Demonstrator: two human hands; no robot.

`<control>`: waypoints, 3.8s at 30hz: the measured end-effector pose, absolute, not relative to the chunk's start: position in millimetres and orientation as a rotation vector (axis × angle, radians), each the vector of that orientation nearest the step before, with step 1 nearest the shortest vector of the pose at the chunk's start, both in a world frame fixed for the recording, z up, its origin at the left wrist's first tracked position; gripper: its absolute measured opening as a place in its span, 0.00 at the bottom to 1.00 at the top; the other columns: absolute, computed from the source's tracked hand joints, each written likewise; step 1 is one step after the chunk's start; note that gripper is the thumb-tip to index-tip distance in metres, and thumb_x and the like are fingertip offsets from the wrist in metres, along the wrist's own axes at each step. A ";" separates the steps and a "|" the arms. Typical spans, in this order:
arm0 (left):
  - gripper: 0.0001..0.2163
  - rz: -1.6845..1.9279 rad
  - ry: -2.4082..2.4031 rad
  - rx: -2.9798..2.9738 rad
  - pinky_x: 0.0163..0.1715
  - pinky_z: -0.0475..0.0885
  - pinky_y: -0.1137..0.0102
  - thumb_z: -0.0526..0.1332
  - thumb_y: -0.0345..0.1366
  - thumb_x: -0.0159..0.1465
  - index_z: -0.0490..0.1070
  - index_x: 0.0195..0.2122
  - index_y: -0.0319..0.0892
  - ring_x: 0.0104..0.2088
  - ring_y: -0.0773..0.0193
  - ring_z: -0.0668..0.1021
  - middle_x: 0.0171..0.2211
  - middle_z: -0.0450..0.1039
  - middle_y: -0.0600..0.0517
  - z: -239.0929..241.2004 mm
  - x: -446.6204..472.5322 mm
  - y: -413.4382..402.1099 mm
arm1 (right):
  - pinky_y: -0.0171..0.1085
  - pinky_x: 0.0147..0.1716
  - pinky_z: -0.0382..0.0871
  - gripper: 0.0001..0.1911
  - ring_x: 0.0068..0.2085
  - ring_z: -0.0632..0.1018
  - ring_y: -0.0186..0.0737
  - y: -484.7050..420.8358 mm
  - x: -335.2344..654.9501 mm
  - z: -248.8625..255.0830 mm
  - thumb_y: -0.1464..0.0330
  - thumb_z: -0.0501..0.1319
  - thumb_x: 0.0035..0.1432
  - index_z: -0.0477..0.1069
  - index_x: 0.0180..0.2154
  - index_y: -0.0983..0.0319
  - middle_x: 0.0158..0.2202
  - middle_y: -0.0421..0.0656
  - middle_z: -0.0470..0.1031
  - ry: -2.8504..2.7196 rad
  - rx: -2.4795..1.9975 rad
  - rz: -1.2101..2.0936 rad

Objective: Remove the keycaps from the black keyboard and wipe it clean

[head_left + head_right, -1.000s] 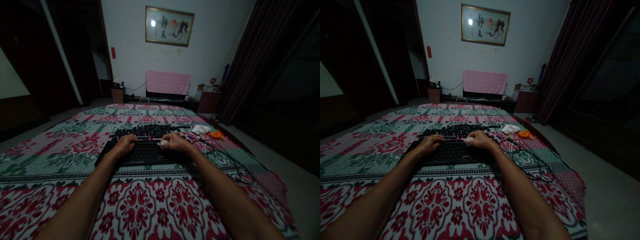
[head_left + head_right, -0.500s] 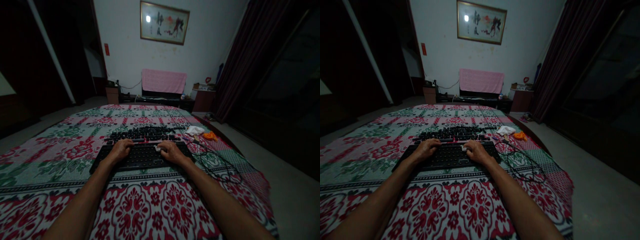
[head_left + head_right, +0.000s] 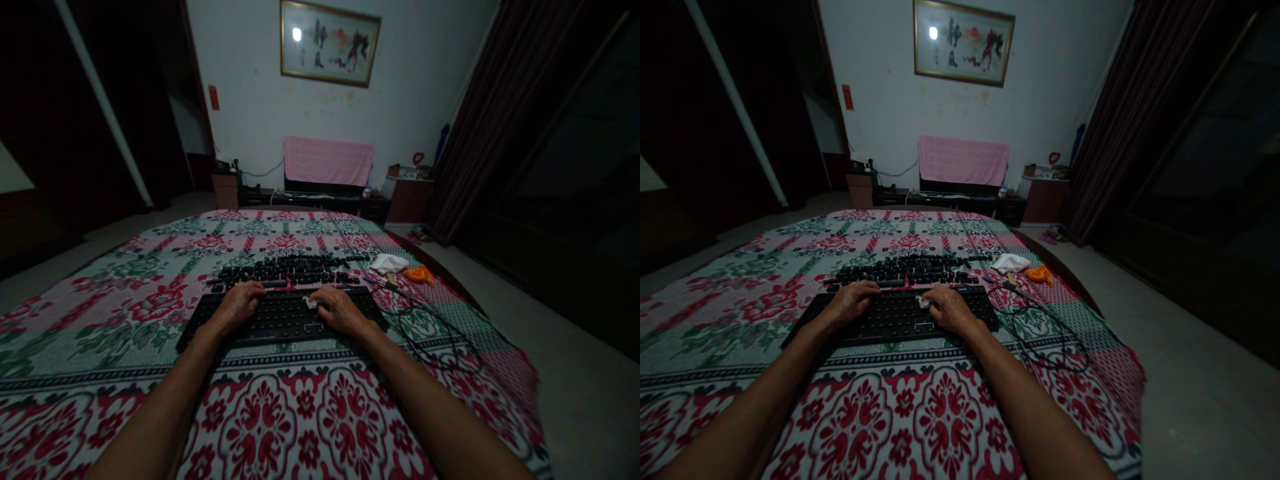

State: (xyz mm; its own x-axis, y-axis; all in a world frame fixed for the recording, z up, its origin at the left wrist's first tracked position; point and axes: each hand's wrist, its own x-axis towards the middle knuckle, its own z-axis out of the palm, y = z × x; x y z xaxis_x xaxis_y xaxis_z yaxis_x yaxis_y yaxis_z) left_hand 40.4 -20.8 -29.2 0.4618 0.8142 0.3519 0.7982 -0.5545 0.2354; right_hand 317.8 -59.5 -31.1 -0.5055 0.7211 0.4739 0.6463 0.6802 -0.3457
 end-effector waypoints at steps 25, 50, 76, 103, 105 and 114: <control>0.17 0.668 1.469 2.628 0.48 0.67 0.66 0.51 0.27 0.52 0.76 0.37 0.42 0.44 0.61 0.75 0.44 0.74 0.50 -32.0 39.1 -20.2 | 0.30 0.31 0.63 0.12 0.31 0.72 0.33 -76.1 314.7 -11.3 0.77 0.56 0.47 0.73 0.35 0.63 0.31 0.41 0.74 -2.265 -1.099 0.331; 0.17 0.701 1.463 2.623 0.49 0.67 0.65 0.51 0.27 0.53 0.76 0.38 0.43 0.45 0.61 0.74 0.43 0.74 0.51 -35.7 38.5 -19.1 | 0.34 0.38 0.65 0.15 0.36 0.73 0.37 -68.4 327.0 -16.1 0.80 0.54 0.46 0.71 0.37 0.64 0.35 0.45 0.73 -2.349 -1.041 0.153; 0.18 0.672 1.479 2.656 0.49 0.67 0.65 0.50 0.26 0.52 0.76 0.39 0.41 0.45 0.60 0.74 0.44 0.74 0.50 -35.0 39.6 -19.7 | 0.29 0.28 0.61 0.13 0.28 0.71 0.32 -76.9 325.1 -7.2 0.76 0.56 0.45 0.75 0.34 0.64 0.29 0.41 0.74 -2.270 -1.132 0.329; 0.17 0.692 1.481 2.667 0.48 0.67 0.66 0.50 0.27 0.53 0.76 0.38 0.42 0.44 0.61 0.74 0.44 0.74 0.51 -36.3 39.3 -19.3 | 0.31 0.34 0.63 0.16 0.33 0.73 0.35 -79.0 304.0 -6.0 0.77 0.56 0.45 0.75 0.37 0.64 0.33 0.44 0.75 -2.486 -1.076 0.261; 0.17 0.683 1.484 2.665 0.48 0.68 0.66 0.50 0.26 0.53 0.76 0.38 0.42 0.44 0.61 0.74 0.43 0.74 0.51 -35.6 39.8 -19.8 | 0.30 0.31 0.63 0.15 0.31 0.73 0.34 -79.6 305.8 -1.0 0.76 0.56 0.45 0.75 0.37 0.64 0.32 0.43 0.75 -2.474 -1.118 0.303; 0.16 0.745 1.485 2.612 0.48 0.67 0.65 0.51 0.27 0.53 0.76 0.38 0.43 0.44 0.60 0.74 0.43 0.74 0.51 -37.7 40.3 -19.5 | 0.28 0.28 0.60 0.11 0.27 0.71 0.31 -78.3 323.3 5.1 0.74 0.56 0.48 0.75 0.34 0.64 0.28 0.40 0.74 -2.325 -1.184 0.353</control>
